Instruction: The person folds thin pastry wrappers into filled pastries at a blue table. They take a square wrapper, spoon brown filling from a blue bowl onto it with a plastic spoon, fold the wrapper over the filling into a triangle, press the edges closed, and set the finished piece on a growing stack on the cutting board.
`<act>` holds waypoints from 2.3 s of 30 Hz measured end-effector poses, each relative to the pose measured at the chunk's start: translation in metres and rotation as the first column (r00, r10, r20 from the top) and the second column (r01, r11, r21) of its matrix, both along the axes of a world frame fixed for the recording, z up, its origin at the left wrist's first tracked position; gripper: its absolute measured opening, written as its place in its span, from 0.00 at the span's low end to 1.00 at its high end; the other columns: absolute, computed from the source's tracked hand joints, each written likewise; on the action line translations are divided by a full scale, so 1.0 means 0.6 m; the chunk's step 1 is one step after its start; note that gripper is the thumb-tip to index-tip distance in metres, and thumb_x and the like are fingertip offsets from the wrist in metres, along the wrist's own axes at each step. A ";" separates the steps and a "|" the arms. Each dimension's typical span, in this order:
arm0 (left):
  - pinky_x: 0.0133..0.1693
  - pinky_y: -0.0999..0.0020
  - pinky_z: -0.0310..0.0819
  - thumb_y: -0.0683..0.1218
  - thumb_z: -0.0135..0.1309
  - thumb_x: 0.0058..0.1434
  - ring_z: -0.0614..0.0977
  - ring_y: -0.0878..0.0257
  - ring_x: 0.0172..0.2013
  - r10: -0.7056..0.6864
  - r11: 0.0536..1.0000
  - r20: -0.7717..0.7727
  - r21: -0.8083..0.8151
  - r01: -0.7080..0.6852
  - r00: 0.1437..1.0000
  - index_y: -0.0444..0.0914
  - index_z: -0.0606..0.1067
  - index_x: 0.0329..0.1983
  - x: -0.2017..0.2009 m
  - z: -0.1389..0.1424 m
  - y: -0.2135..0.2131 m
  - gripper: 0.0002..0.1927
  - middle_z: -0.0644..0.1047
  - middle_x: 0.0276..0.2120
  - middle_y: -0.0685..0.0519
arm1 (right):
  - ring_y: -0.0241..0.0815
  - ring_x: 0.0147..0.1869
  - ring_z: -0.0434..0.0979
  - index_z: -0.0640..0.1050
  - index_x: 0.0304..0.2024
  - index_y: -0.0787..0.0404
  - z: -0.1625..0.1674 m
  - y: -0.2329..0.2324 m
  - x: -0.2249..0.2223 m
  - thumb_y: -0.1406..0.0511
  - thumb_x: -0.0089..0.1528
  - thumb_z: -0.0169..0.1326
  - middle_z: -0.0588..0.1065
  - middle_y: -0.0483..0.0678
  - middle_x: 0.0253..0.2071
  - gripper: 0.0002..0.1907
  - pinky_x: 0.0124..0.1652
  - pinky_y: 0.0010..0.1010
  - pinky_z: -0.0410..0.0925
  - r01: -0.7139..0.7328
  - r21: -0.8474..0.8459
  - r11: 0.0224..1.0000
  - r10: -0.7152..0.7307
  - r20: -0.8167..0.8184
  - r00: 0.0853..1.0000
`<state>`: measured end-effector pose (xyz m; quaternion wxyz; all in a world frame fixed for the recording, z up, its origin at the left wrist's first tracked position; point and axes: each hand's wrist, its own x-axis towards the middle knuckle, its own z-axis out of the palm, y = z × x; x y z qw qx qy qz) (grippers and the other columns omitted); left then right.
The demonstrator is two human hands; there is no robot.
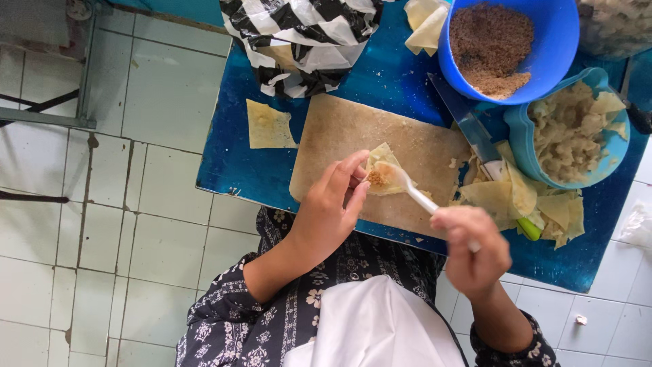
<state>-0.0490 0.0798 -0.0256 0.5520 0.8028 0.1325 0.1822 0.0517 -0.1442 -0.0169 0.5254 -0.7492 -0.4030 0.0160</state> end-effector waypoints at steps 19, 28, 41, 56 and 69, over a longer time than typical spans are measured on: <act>0.40 0.59 0.76 0.39 0.59 0.66 0.81 0.51 0.39 -0.021 0.984 -0.048 0.178 0.029 0.999 0.37 0.76 0.48 0.008 0.007 0.003 0.09 0.72 0.45 0.47 | 0.51 0.57 0.72 0.75 0.50 0.63 0.082 0.045 0.200 0.74 0.68 0.53 0.73 0.54 0.52 0.08 0.56 0.40 0.64 0.469 -0.380 0.797 -0.060 0.723 0.689; 0.43 0.59 0.76 0.39 0.59 0.65 0.81 0.50 0.42 -0.093 0.989 -0.098 0.102 0.103 0.991 0.36 0.75 0.49 0.009 0.005 0.020 0.10 0.72 0.47 0.47 | 0.53 0.49 0.72 0.78 0.37 0.60 0.043 0.115 0.033 0.66 0.58 0.63 0.77 0.52 0.41 0.08 0.49 0.44 0.62 0.108 -0.640 0.761 0.053 0.226 0.973; 0.42 0.59 0.76 0.40 0.59 0.66 0.81 0.51 0.41 -0.144 0.986 -0.129 0.063 0.153 0.981 0.37 0.75 0.50 0.011 0.006 0.031 0.10 0.72 0.46 0.47 | 0.53 0.41 0.74 0.75 0.39 0.63 0.054 0.125 0.042 0.67 0.58 0.63 0.74 0.51 0.36 0.10 0.43 0.43 0.65 0.060 -0.637 0.768 -0.001 0.092 0.996; 0.42 0.59 0.77 0.40 0.59 0.65 0.81 0.49 0.42 -0.163 0.983 -0.132 0.067 0.173 0.978 0.37 0.74 0.50 0.010 0.007 0.035 0.11 0.71 0.48 0.47 | 0.39 0.46 0.83 0.76 0.47 0.65 0.053 0.124 0.029 0.76 0.62 0.57 0.79 0.49 0.43 0.11 0.46 0.27 0.74 -0.044 -0.399 0.916 -0.095 -0.322 0.942; 0.43 0.62 0.79 0.34 0.56 0.55 0.81 0.53 0.45 -0.265 0.951 -0.082 0.144 0.274 0.961 0.37 0.73 0.59 0.004 0.006 0.041 0.25 0.70 0.51 0.49 | 0.52 0.47 0.75 0.80 0.44 0.61 0.035 0.127 0.026 0.76 0.54 0.62 0.75 0.52 0.41 0.15 0.45 0.38 0.69 -0.070 -0.479 0.875 0.099 0.034 0.995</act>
